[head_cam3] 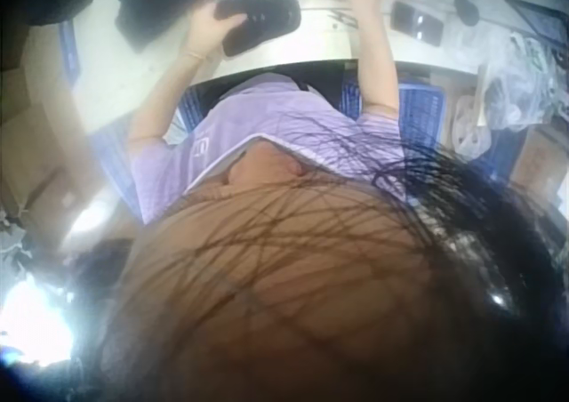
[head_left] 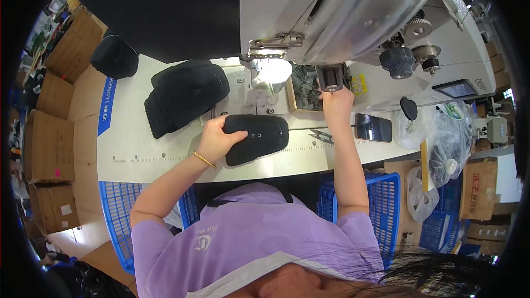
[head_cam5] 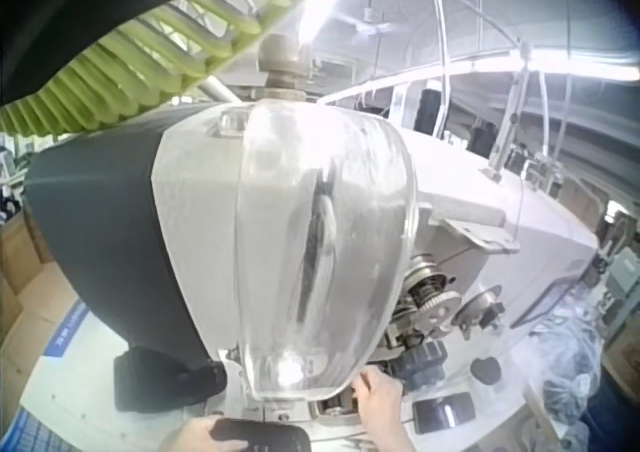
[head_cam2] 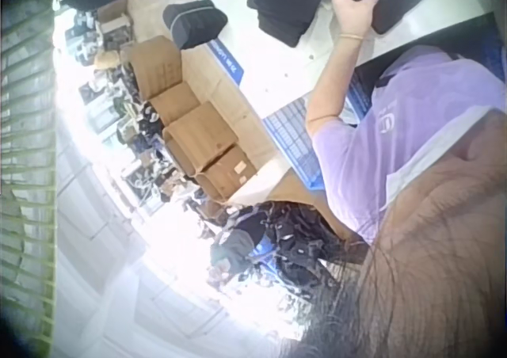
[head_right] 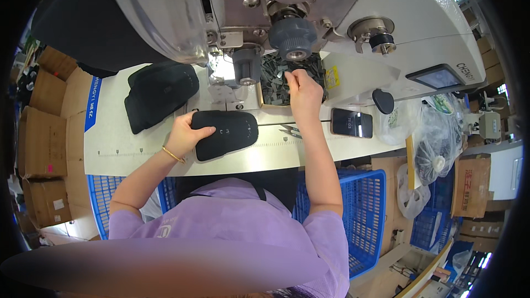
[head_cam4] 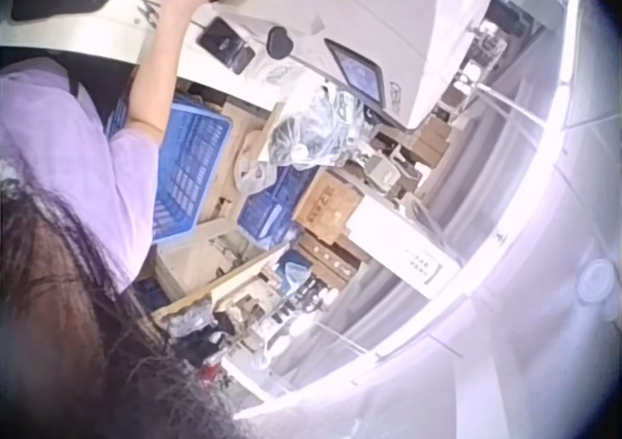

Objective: The person places small tags onto fabric pieces and stitches them using a sewing machine.

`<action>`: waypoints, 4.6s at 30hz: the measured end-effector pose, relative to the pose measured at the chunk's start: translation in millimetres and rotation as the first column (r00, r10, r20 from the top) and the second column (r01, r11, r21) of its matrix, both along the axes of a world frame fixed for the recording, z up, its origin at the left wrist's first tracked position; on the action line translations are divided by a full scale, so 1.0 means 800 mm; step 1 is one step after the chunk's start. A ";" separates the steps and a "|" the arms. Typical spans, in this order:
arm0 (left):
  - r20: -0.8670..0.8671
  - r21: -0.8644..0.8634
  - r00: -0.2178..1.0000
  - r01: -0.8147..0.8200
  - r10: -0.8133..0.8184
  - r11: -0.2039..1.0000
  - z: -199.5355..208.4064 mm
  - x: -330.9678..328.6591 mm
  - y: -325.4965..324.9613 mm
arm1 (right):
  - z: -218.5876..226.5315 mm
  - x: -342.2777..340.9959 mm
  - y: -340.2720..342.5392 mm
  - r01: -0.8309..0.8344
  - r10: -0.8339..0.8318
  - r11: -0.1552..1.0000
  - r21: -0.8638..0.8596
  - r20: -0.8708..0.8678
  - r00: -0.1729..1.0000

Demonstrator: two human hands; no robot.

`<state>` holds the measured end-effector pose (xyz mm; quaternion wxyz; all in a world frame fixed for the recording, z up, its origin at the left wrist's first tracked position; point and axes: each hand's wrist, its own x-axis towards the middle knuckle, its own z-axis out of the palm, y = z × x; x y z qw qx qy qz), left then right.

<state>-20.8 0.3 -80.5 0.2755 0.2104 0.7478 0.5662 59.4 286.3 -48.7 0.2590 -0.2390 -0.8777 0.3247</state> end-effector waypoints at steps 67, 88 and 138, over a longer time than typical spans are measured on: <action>0.329 0.452 0.939 -0.253 0.104 0.856 0.145 -0.044 0.060 | 0.048 -0.047 -0.087 -0.387 0.061 0.770 -0.508 -0.545 0.836; 0.301 0.320 0.941 -0.249 0.151 0.914 0.168 -0.039 0.062 | 0.073 -0.041 -0.090 -0.341 0.058 0.693 -0.635 -0.423 0.904; 0.406 0.385 0.912 -0.225 0.055 0.895 0.157 -0.052 0.051 | 0.073 -0.043 -0.101 -0.302 0.062 0.786 -0.540 -0.416 0.907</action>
